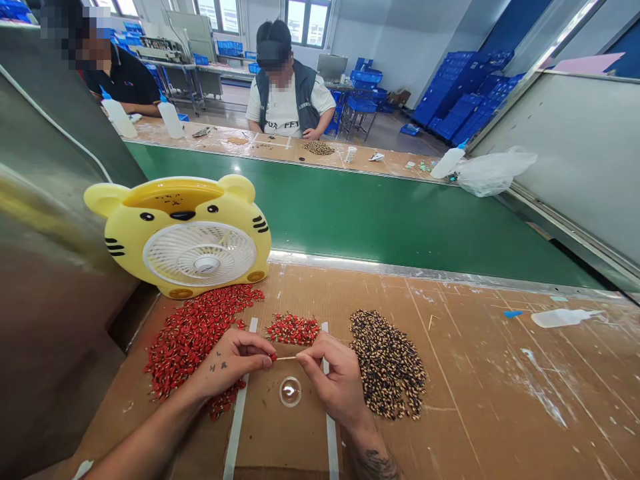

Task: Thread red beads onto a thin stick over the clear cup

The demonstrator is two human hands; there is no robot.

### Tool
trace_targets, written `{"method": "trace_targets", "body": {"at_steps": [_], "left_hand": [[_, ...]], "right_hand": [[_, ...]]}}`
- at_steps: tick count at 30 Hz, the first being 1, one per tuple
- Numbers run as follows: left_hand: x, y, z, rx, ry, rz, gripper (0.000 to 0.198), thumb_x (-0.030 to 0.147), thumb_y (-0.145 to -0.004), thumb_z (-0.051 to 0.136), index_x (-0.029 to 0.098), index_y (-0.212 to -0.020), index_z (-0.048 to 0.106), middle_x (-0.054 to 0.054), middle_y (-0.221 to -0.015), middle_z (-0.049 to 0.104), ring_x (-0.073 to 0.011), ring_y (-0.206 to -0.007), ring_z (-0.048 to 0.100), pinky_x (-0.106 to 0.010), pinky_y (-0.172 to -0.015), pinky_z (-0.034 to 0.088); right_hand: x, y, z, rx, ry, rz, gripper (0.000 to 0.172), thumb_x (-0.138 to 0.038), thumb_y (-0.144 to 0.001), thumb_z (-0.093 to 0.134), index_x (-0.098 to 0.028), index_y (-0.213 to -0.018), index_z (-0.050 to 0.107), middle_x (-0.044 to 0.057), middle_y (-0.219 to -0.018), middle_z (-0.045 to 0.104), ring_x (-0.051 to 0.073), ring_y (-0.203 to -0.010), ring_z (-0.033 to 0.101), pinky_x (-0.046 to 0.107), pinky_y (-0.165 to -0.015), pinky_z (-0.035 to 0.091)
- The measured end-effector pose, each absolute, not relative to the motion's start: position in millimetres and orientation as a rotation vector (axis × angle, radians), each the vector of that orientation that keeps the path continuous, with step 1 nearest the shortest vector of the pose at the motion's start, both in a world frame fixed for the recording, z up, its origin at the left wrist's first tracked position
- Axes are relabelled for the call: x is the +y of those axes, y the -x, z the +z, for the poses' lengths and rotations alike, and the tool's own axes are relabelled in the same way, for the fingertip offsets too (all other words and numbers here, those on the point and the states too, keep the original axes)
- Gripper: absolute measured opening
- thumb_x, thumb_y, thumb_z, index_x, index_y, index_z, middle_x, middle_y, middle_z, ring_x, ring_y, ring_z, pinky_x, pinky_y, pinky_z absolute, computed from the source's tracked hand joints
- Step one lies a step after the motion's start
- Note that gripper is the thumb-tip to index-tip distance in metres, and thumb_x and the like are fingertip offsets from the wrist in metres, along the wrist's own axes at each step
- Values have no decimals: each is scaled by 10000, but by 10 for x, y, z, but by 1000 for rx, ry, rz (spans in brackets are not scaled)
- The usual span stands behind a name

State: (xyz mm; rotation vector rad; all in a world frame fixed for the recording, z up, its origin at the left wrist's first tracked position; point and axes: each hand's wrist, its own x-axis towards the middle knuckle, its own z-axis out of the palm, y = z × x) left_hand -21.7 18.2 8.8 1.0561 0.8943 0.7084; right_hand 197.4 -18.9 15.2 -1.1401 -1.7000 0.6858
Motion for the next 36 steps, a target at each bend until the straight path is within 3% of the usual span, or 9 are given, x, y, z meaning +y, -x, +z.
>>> {"method": "trace_targets", "body": {"at_steps": [10,17,21,27,32,36], "left_hand": [[163,209,170,932,-1069,671,112,209,-670,769,147,-759,797,-13,-636,711,-101,-536,551,-197,-519,389],[178,224,117,923,-1059,712,119,208,-671,777,143,-770,792,-35,-692,736,-132,-621,620,-218,-602,449],[180,225,102,934,-1070,723,120,207,-674,777,137,-771,785,-43,-714,738,-143,-651,635,-231,-633,471],[186,238,118,968,-1095,715,132,217,-675,774,139,-781,781,-49,-725,748,-150,-642,640,-242,-629,485],[211,241,108,961,-1110,726,123,217,-668,779,139,-764,776,-51,-733,750,-148,-654,641,-233,-631,485],[217,238,100,951,-1102,714,122,219,-683,771,138,-774,772,-44,-725,742,-142,-653,641,-225,-633,486]], "right_hand": [[-196,-1938,94,-1739,1182,658,202,-221,-911,619,-184,-712,614,-13,-633,532,135,-590,492,267,-580,368],[-222,-2088,137,-1732,1174,642,251,-237,-931,593,-188,-686,566,-27,-617,493,128,-579,472,258,-567,348],[-298,-2158,172,-2061,1181,648,285,-273,-933,611,-185,-667,562,-20,-615,507,131,-599,484,253,-570,345],[-386,-2303,105,-2146,1398,655,196,-335,-952,587,-192,-838,657,28,-755,631,173,-726,581,281,-665,445],[-268,-2811,113,-2035,1648,387,178,-234,-956,528,-206,-992,700,79,-946,707,241,-902,616,391,-820,491],[-217,-2961,150,-2229,1673,379,158,-150,-900,587,-208,-961,721,69,-922,705,245,-906,592,402,-836,486]]}}
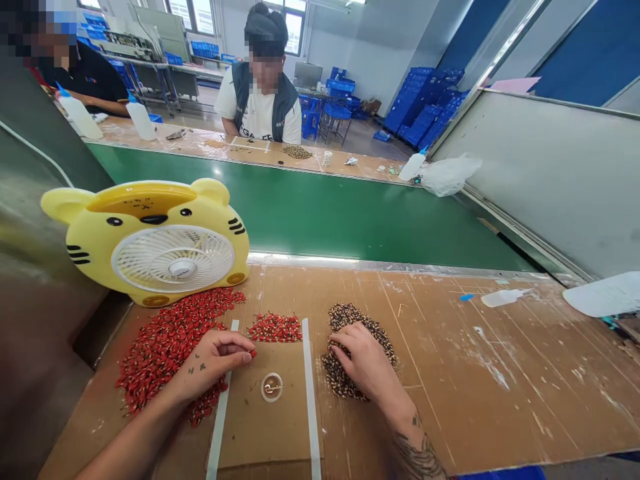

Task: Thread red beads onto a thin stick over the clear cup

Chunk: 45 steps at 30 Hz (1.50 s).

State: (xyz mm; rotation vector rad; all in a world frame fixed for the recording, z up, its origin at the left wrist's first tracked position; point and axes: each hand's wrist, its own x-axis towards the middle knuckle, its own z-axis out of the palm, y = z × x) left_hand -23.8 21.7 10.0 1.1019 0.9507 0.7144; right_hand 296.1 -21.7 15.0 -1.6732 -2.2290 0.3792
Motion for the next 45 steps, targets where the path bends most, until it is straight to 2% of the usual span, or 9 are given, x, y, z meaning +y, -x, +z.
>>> {"method": "trace_targets", "body": {"at_steps": [6,14,21,26,36,45], "left_hand": [[220,241,109,964,-1098,722,146,233,-678,781,133,-784,771,-48,-740,742,-141,-658,640,-229,-646,497],[218,216,156,966,-1104,702,146,238,-655,785,134,-755,760,-42,-717,732,-147,-647,636,-244,-650,498],[214,224,148,957,-1092,719,163,249,-649,791,136,-762,760,-46,-736,734,-148,-649,637,-246,-641,492],[204,216,159,964,-1100,706,135,228,-654,775,145,-759,760,-32,-724,729,-137,-635,622,-236,-631,485],[216,225,127,962,-1121,708,138,229,-663,772,142,-770,762,-44,-760,735,-148,-671,635,-239,-650,483],[189,214,95,953,-1058,770,130,205,-672,772,132,-779,763,-36,-712,723,-131,-647,623,-216,-621,463]], "right_hand": [[-227,-2758,130,-2509,1620,387,157,-92,-848,623,-205,-849,732,61,-820,671,236,-866,566,364,-791,472],[-167,-2691,91,-2464,1687,366,200,-71,-860,592,-195,-723,669,51,-766,658,227,-802,571,345,-736,467],[-187,-2768,121,-2314,1633,467,191,-102,-890,564,-213,-793,686,35,-768,683,216,-784,592,326,-704,481],[-230,-2810,118,-2271,1642,466,161,-107,-892,571,-206,-866,695,49,-833,693,224,-840,597,344,-755,492],[-131,-2706,65,-2439,1642,351,242,-63,-869,568,-212,-730,698,47,-733,668,223,-772,580,332,-705,458],[-160,-2768,189,-2270,1566,549,168,-187,-958,503,-211,-847,627,41,-847,665,201,-802,603,322,-738,480]]}}
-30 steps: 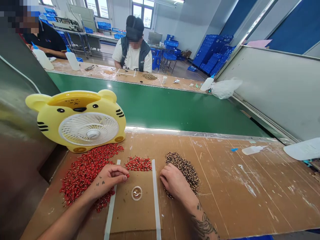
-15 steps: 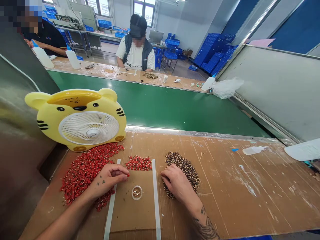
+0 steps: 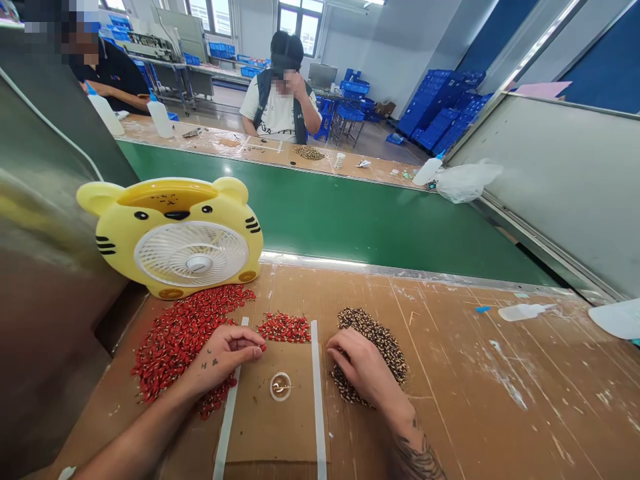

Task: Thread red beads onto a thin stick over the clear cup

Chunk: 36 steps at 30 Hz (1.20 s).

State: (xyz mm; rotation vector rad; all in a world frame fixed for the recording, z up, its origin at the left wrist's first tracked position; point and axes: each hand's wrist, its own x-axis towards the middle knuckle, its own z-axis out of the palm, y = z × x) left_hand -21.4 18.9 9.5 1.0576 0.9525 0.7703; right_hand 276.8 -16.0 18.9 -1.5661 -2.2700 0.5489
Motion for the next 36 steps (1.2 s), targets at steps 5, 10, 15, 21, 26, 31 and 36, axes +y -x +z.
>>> {"method": "trace_targets", "body": {"at_steps": [5,10,15,21,26,31,36], "left_hand": [[157,180,68,988,-1005,874,156,228,-676,786,130,-795,764,-43,-709,734,-135,-645,635,-222,-638,486],[141,171,28,980,-1022,896,146,229,-686,790,133,-794,768,-54,-741,748,-141,-672,648,-219,-650,500],[114,160,21,953,-1058,966,104,211,-722,768,149,-806,776,-58,-784,758,-143,-698,661,-220,-670,514],[78,150,26,855,-1176,1102,83,154,-752,736,169,-814,789,-72,-865,762,-169,-801,689,-239,-731,532],[66,151,39,864,-1221,1132,78,147,-768,728,165,-819,784,-73,-845,756,-167,-783,686,-239,-713,538],[70,159,60,882,-1256,1149,78,149,-777,724,170,-819,787,-66,-832,756,-159,-765,690,-223,-693,538],[63,153,27,909,-1284,1165,80,158,-770,740,182,-819,799,-58,-787,757,-150,-715,683,-213,-656,528]], "right_hand": [[-227,-2611,116,-2046,1525,640,150,-214,-928,519,-201,-809,609,20,-756,643,168,-668,591,279,-638,463],[-167,-2294,24,-1814,1370,742,101,-220,-865,590,-189,-791,651,17,-698,641,155,-634,589,250,-598,467],[-117,-1970,94,-1650,1214,988,97,-249,-874,658,-201,-877,743,53,-820,724,176,-731,669,268,-659,525],[-100,-1706,142,-1535,1144,916,74,-233,-884,676,-235,-903,747,41,-856,705,174,-796,659,278,-711,527],[-105,-1613,164,-1585,1102,878,112,-181,-878,682,-255,-927,750,34,-892,704,171,-853,658,281,-762,527],[-143,-1604,150,-1604,1107,854,112,-182,-886,669,-244,-930,751,40,-884,723,176,-832,670,287,-751,538],[-159,-1620,184,-1654,1139,841,143,-189,-909,635,-234,-965,758,53,-906,734,181,-843,677,293,-758,535]]}}
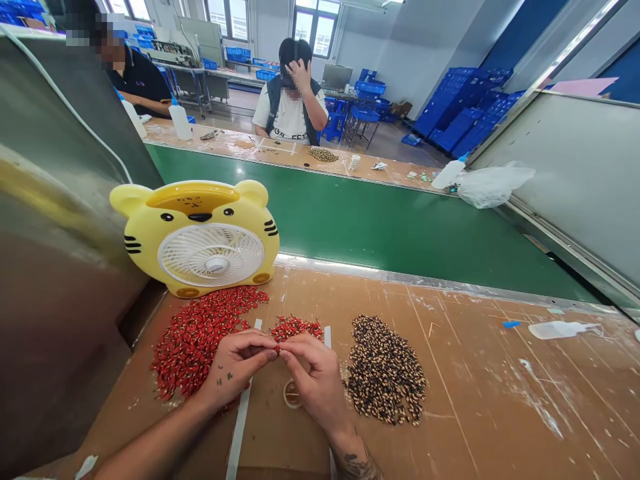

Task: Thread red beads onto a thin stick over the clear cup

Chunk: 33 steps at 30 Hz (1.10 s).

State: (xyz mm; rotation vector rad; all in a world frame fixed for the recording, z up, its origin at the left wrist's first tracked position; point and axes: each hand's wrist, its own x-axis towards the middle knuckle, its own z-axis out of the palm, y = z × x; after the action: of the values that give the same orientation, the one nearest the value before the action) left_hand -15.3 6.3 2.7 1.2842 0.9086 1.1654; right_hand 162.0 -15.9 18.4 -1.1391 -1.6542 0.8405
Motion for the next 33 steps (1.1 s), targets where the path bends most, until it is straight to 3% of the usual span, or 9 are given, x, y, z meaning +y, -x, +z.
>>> {"method": "trace_targets", "body": {"at_steps": [11,17,19,22,27,33], "left_hand": [[27,166,36,1039,-1500,1179,70,187,-805,721,197,-812,790,-35,-731,761,-143,-647,687,-212,-607,521],[88,167,-5,1027,-1626,989,345,187,-865,638,190,-1209,655,-62,-982,755,-165,-817,721,-264,-768,582],[136,250,26,1043,-1876,896,361,194,-887,605,193,-1248,621,-75,-1025,733,-186,-883,697,-310,-831,567],[197,442,154,1104,-2331,585,256,212,-917,547,214,-1142,668,-89,-1029,708,-256,-982,636,-400,-871,527],[217,649,323,1198,-2490,190,131,229,-888,586,199,-936,704,-98,-988,663,-282,-992,599,-413,-869,489],[243,597,220,1200,-2430,160,250,165,-941,472,184,-815,688,-86,-931,643,-228,-893,619,-330,-786,476]], "right_hand": [[-158,-1535,198,-1607,1212,870,133,-239,-918,622,-211,-909,751,48,-847,722,176,-799,665,284,-723,512],[-133,-1676,97,-1620,1285,834,153,-276,-922,605,-205,-877,734,56,-870,729,193,-826,671,299,-765,515],[-96,-1841,73,-1555,1370,787,162,-302,-917,608,-205,-868,729,62,-880,731,204,-828,671,309,-768,514],[-15,-2116,60,-1508,1521,690,181,-328,-910,609,-199,-862,726,68,-887,729,218,-835,663,322,-774,505],[87,-2271,2,-1711,1579,607,198,-305,-920,583,-203,-848,736,72,-910,714,229,-888,629,351,-819,476],[131,-2182,-107,-1814,1611,517,210,-311,-932,577,-208,-898,757,76,-883,696,243,-896,591,384,-815,454]]}}
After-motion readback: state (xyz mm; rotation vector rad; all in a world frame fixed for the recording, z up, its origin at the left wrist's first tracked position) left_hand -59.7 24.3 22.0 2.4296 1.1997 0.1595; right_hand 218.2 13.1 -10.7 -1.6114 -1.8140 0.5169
